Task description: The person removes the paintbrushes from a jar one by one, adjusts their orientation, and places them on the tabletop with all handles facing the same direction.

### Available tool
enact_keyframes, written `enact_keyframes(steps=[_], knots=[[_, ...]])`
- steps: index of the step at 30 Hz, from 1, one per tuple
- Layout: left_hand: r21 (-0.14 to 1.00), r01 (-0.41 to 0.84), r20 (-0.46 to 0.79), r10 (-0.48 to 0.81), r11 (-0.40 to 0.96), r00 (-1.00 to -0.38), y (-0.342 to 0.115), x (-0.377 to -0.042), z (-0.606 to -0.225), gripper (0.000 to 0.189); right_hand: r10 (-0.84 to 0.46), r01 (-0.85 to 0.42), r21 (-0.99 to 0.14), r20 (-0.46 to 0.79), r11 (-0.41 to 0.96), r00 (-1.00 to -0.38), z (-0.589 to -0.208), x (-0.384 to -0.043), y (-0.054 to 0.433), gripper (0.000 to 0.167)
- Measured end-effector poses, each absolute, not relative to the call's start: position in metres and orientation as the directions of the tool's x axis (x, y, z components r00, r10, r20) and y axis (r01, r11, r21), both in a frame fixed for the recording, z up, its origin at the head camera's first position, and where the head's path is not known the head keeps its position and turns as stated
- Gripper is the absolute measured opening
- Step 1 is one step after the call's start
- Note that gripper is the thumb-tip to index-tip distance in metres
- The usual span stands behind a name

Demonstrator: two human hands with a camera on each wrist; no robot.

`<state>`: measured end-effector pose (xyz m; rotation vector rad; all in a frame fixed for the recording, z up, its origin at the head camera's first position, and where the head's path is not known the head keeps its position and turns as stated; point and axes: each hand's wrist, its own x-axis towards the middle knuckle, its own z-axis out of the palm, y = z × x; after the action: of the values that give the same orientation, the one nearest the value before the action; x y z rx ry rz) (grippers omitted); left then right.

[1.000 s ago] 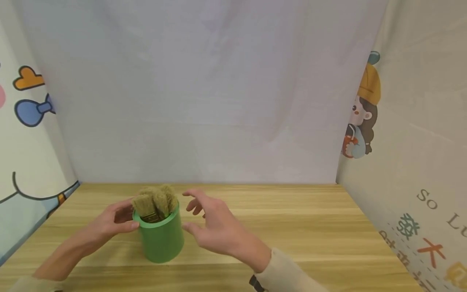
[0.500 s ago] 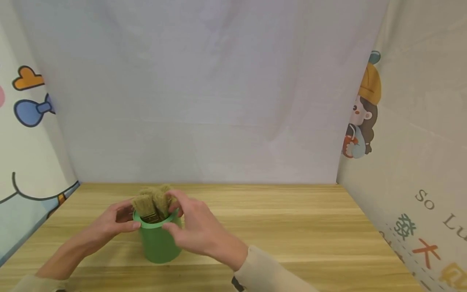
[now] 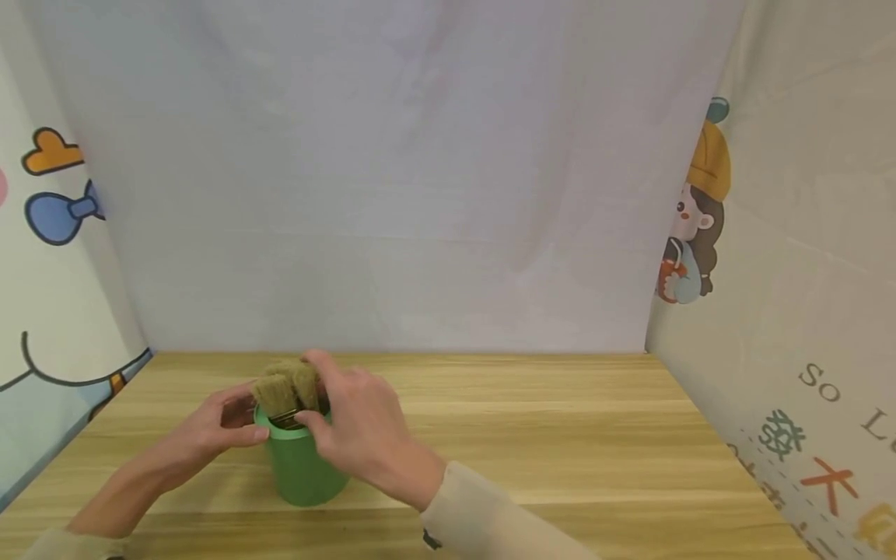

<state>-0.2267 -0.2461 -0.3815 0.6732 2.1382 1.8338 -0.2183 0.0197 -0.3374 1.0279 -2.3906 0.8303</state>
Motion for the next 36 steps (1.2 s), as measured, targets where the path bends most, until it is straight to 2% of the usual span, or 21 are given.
enact_keyframes(steps=[5, 10, 13, 20, 29, 36], knots=[[0.976, 0.186, 0.109, 0.492, 0.110, -0.864, -0.247, -0.227, -0.382, 0.071, -0.535, -0.764, -0.323, 0.564, 0.558, -0.629, -0.340, -0.225, 0.016, 0.062], [0.974, 0.195, 0.115, 0.479, 0.119, -0.870, -0.246, -0.227, -0.383, 0.069, -0.581, -0.776, -0.440, 0.516, 0.451, -0.630, -0.340, -0.235, 0.023, 0.055], [0.971, 0.203, 0.119, 0.478, 0.127, -0.870, -0.246, -0.227, -0.383, 0.070, -0.623, -0.782, -0.509, 0.493, 0.360, -0.608, -0.340, -0.244, 0.030, 0.053], [0.973, 0.197, 0.117, 0.475, 0.121, -0.872, -0.245, -0.228, -0.383, 0.073, -0.697, -0.787, -0.567, 0.462, 0.243, -0.548, -0.340, -0.256, 0.039, 0.052], [0.979, 0.180, 0.108, 0.497, 0.099, -0.861, -0.246, -0.229, -0.384, 0.078, -0.736, -0.840, -0.458, 0.455, 0.290, -0.502, -0.339, -0.258, 0.038, 0.059], [0.983, 0.164, 0.101, 0.488, 0.088, -0.867, -0.246, -0.229, -0.385, 0.079, -0.706, -0.853, -0.477, 0.528, 0.213, -0.472, -0.340, -0.259, 0.038, 0.052]])
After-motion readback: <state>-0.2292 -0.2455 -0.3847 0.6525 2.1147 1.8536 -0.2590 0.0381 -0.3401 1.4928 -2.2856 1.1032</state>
